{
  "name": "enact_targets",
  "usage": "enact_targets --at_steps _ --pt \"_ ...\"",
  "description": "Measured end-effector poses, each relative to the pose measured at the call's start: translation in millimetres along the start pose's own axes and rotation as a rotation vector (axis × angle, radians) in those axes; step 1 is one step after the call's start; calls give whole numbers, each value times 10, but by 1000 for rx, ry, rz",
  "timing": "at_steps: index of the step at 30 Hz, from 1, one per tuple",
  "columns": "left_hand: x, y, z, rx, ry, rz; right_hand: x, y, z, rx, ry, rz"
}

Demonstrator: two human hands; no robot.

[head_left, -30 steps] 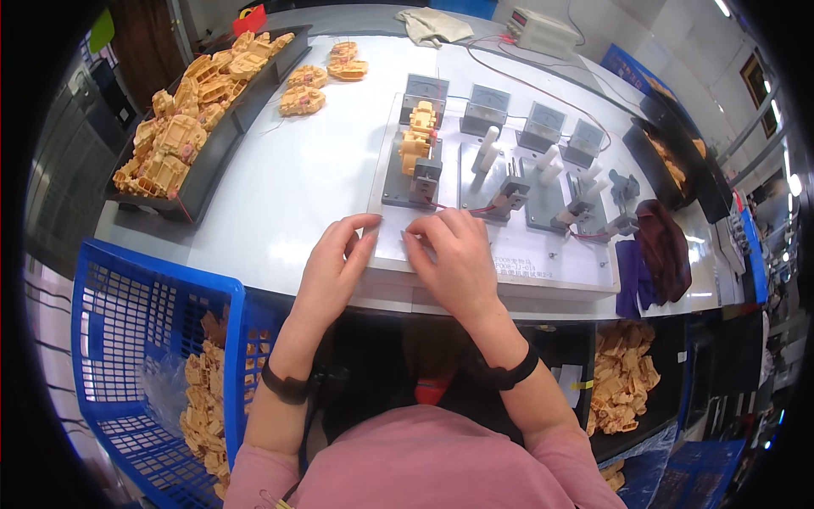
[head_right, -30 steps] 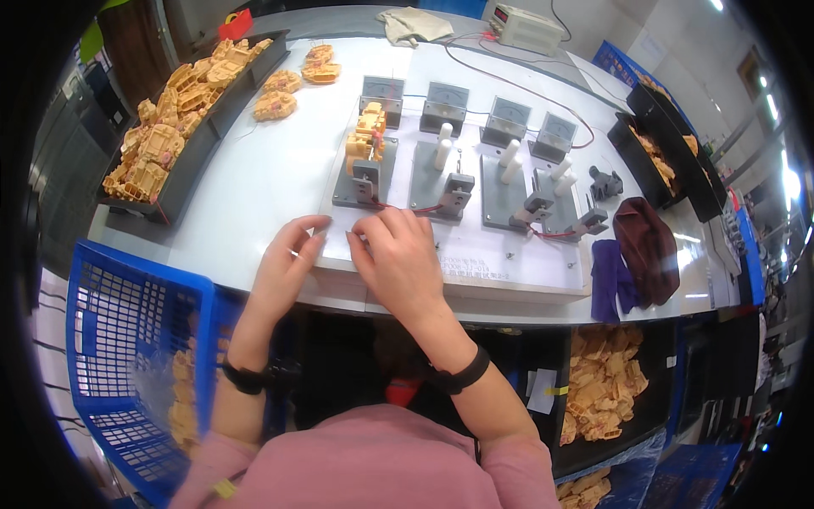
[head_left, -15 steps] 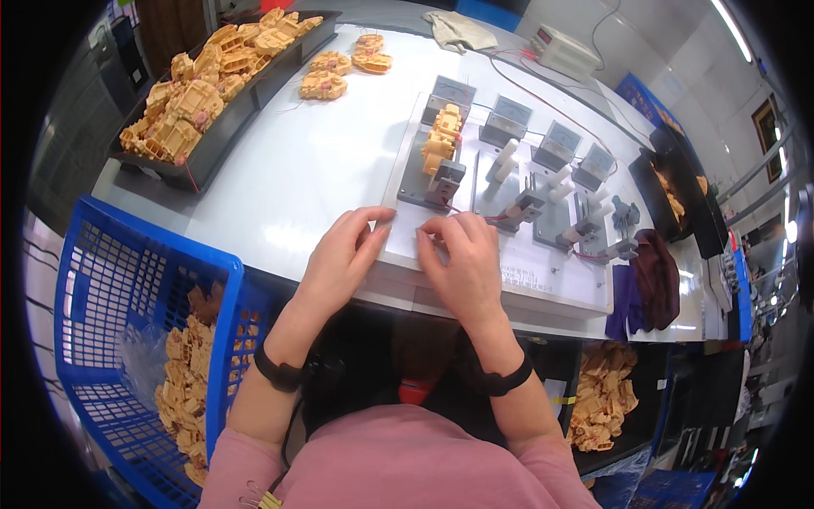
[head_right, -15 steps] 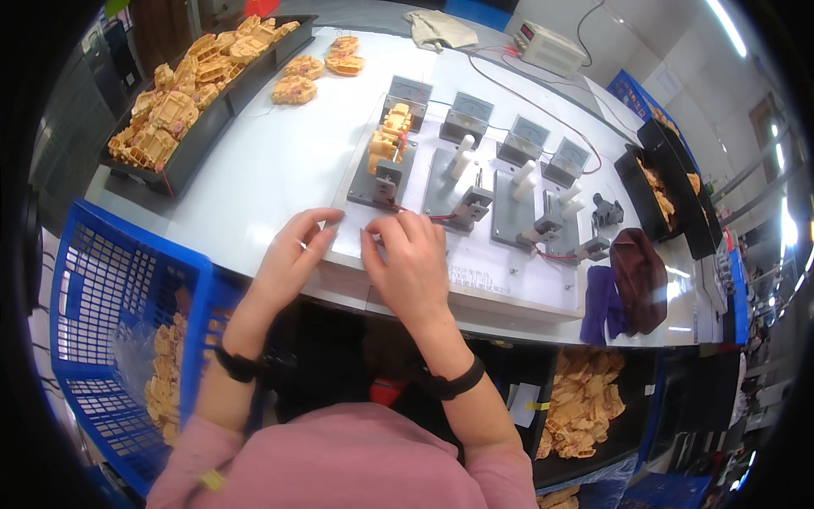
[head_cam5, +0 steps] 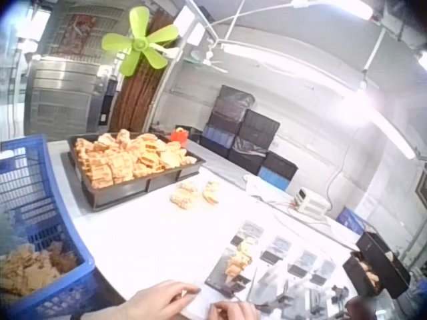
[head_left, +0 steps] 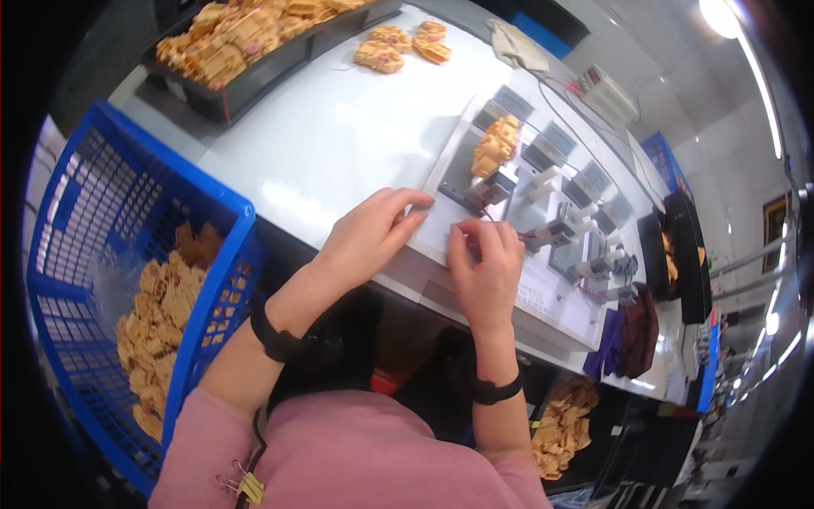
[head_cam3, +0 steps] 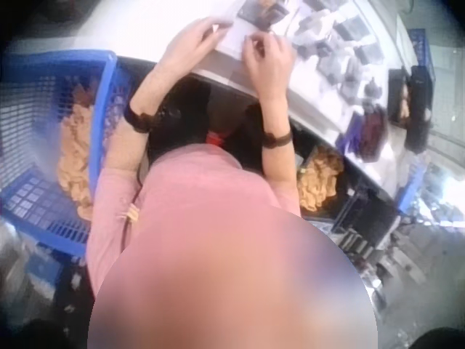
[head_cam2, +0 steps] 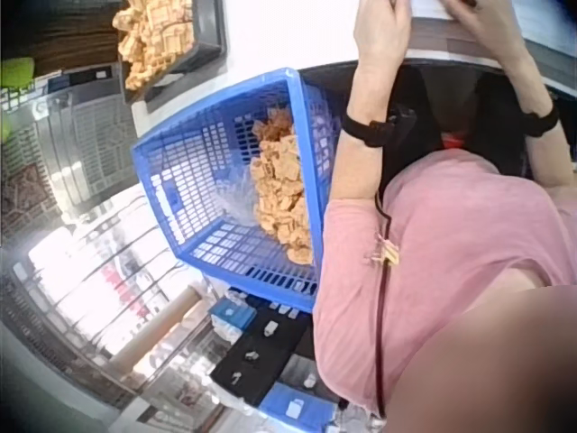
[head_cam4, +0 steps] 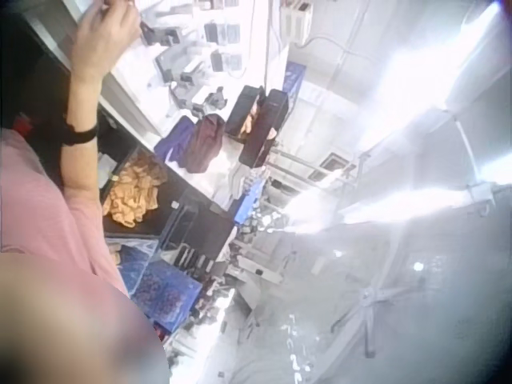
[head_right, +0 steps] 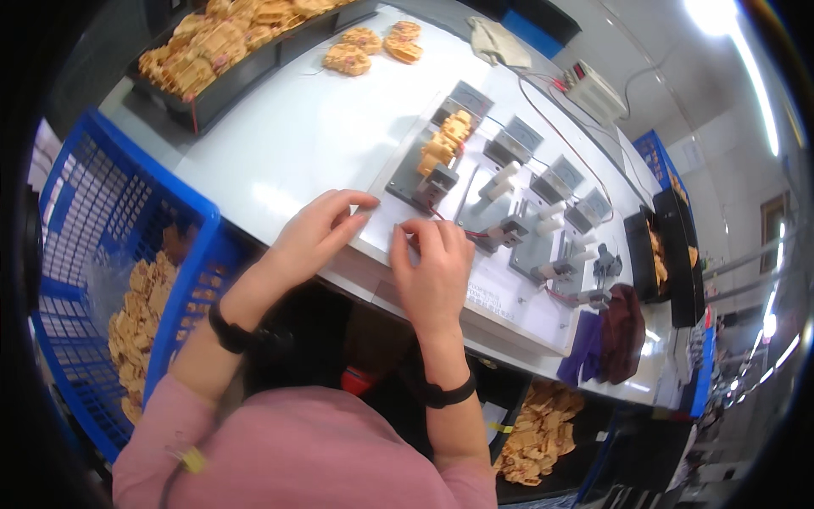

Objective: Manually assemble plastic toy parts using a jig on a workbench.

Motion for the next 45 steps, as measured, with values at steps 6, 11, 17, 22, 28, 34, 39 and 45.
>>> enact_targets --at_steps 6,11,17,22,28,34,39,45 --pt "37 -24 3 -79 -43 38 10 -22 -10 65 -16 -19" --pt "87 -48 -16 -119 -63 -15 -16 -58 -25 75 -80 -10" --pt "112 -56 -9 -116 -58 -4 -18 -62 -25 87 -101 -21" --pt "92 -43 -1 -85 -58 -15 -23 -62 -13 89 -107 12" --pt "45 -16 -8 -102 -67 -21 -56 -45 8 92 -138 57" --pt "47 -21 -1 -47 -12 -38 -92 -49 9 77 -115 71" --pt "20 -7 16 -23 11 -17 -121 8 11 32 -164 160" --pt "-138 82 81 5 -37 164 -256 200 -20 -246 -247 521"
Point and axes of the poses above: each hand's wrist, its own z-axis towards the middle knuckle, its own y-axis out of the back of the hand, x = y × z, the point moved 8 cm from there along z, towards the middle knuckle, and after that the axes turned 6 degrees about z, right-handed, at the moved point
